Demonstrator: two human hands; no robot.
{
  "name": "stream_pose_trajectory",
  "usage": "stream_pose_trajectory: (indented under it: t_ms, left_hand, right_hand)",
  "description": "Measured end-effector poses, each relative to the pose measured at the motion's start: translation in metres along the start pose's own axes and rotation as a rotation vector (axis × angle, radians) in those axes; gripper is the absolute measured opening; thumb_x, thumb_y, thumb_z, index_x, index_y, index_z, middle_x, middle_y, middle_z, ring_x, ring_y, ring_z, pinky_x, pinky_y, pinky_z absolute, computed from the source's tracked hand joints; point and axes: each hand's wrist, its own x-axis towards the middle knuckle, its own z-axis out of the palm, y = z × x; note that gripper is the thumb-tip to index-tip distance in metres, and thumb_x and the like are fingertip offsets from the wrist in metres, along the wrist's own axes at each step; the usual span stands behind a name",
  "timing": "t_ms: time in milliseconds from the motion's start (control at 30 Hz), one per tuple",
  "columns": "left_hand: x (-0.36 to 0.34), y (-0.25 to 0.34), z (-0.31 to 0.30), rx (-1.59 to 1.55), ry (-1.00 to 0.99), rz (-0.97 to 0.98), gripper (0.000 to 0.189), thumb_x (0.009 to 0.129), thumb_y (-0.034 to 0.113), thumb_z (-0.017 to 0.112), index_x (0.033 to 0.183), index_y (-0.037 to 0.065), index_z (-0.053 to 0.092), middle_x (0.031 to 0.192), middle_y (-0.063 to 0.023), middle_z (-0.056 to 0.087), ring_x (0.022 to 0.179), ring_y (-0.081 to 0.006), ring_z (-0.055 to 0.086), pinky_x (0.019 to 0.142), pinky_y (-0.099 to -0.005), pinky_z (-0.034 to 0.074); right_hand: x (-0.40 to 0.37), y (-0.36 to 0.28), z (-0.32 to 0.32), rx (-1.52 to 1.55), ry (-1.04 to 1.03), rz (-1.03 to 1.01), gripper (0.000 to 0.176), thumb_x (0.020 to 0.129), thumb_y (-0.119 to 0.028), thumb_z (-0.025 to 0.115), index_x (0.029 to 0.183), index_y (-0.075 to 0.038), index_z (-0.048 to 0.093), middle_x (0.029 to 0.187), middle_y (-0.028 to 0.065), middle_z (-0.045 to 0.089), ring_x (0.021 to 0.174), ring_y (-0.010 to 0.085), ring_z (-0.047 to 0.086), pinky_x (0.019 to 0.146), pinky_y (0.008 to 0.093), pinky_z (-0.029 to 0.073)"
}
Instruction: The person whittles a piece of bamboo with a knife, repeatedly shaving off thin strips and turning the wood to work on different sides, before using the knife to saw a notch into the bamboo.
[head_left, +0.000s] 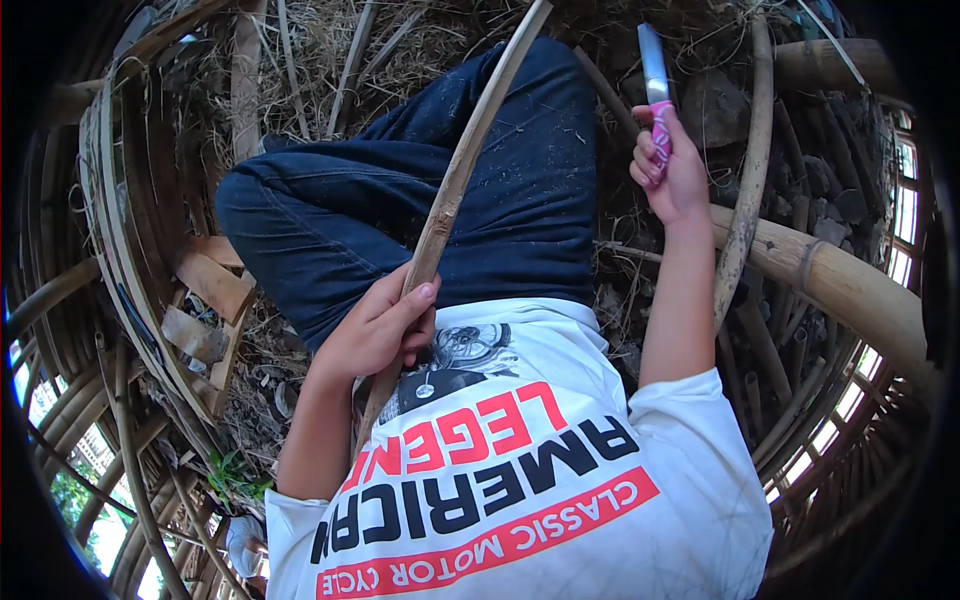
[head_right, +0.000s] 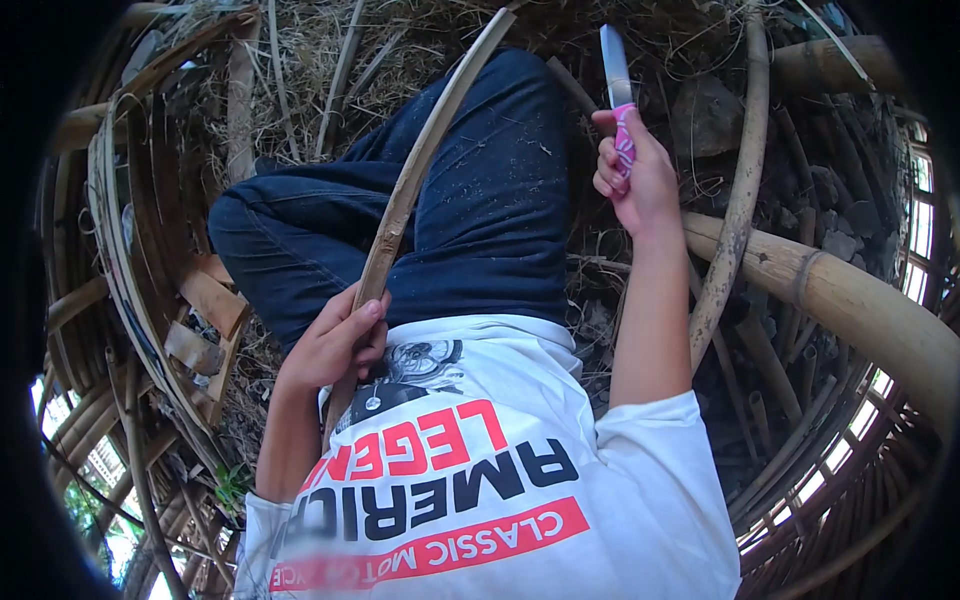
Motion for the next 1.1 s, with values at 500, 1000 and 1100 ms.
stream_pose_trajectory:
  t_ms: [500,1000,1100]
  left_hand:
    - [0.008,-0.006,0.004,-0.123,-0.062,-0.045,0.027,0.100,0.037,0.042,0.096,0.010,0.041,0.053,0.0017,0.039,0.043,-0.0053,0.034,0.041,-0.0196,0.033]
    - [0.007,-0.003,0.020,0.004,0.082,-0.112,0.023,0.102,0.030,0.042,0.098,0.008,0.044,0.056,0.0024,0.040,0.044,-0.0055,0.036,0.041,-0.0211,0.033]
    - [0.006,-0.004,0.024,0.040,0.128,-0.105,0.024,0.102,0.030,0.042,0.101,0.006,0.044,0.056,0.0028,0.040,0.044,-0.0055,0.036,0.042,-0.0214,0.033]
  right_hand:
    - [-0.043,0.058,0.088,-1.037,-0.209,-0.464,0.032,0.097,-0.029,0.050,0.087,0.000,0.059,0.065,0.0218,0.060,0.063,0.0392,0.062,0.053,0.0394,0.047]
    - [-0.043,0.067,0.083,-1.709,-0.202,-0.537,0.048,0.098,-0.044,0.044,0.077,-0.005,0.062,0.060,0.0187,0.063,0.061,0.0356,0.066,0.053,0.0419,0.055]
    - [-0.040,0.065,0.082,-1.760,-0.218,-0.511,0.050,0.097,-0.046,0.043,0.076,-0.005,0.062,0.060,0.0184,0.063,0.060,0.0349,0.067,0.052,0.0410,0.055]
